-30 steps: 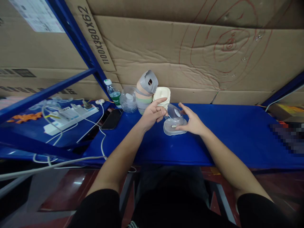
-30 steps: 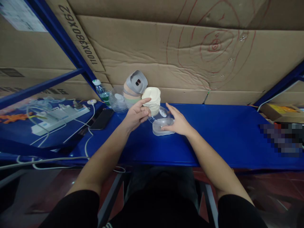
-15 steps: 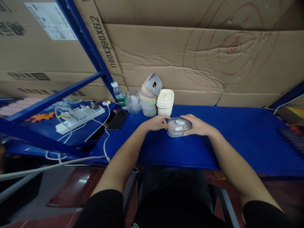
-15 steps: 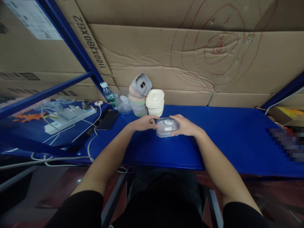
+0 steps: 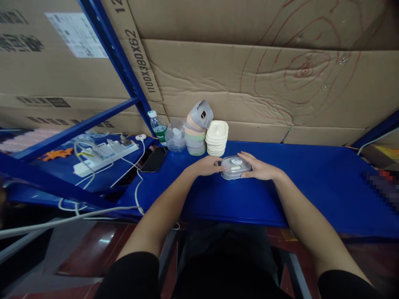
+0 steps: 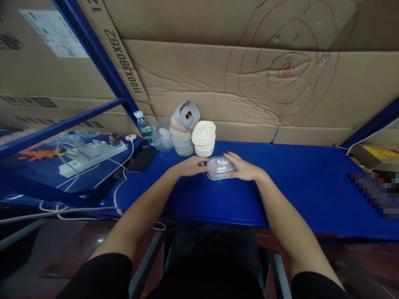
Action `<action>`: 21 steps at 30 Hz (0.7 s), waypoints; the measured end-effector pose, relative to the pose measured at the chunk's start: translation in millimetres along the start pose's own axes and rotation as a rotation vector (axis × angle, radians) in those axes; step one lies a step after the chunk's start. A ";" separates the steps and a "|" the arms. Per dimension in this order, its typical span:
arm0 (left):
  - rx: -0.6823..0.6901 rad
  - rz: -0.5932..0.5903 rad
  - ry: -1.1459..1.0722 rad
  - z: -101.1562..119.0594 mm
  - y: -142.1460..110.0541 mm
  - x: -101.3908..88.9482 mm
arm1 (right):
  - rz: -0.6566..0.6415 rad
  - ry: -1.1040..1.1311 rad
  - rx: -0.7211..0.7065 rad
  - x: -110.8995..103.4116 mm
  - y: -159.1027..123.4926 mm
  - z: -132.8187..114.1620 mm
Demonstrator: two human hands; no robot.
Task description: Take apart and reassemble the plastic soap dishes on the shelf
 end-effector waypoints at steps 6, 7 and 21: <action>0.069 0.045 0.115 4.6 0.4 1.5 | -0.032 -0.029 0.049 3.0 -0.1 5.5; 0.072 0.044 0.125 5.1 0.3 1.7 | -0.017 -0.024 0.038 1.3 0.9 4.9; 0.091 0.057 0.332 6.1 3.3 5.8 | 0.165 -0.152 0.159 -30.8 -1.6 46.1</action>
Point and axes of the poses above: each hand's wrist, its own y-axis towards the middle knuckle, its own x-axis out of the palm, z = x × y, the point moved 8 cm from there along y, towards the middle knuckle, and after that the axes turned 15 degrees about z, right-handed, at the moved point
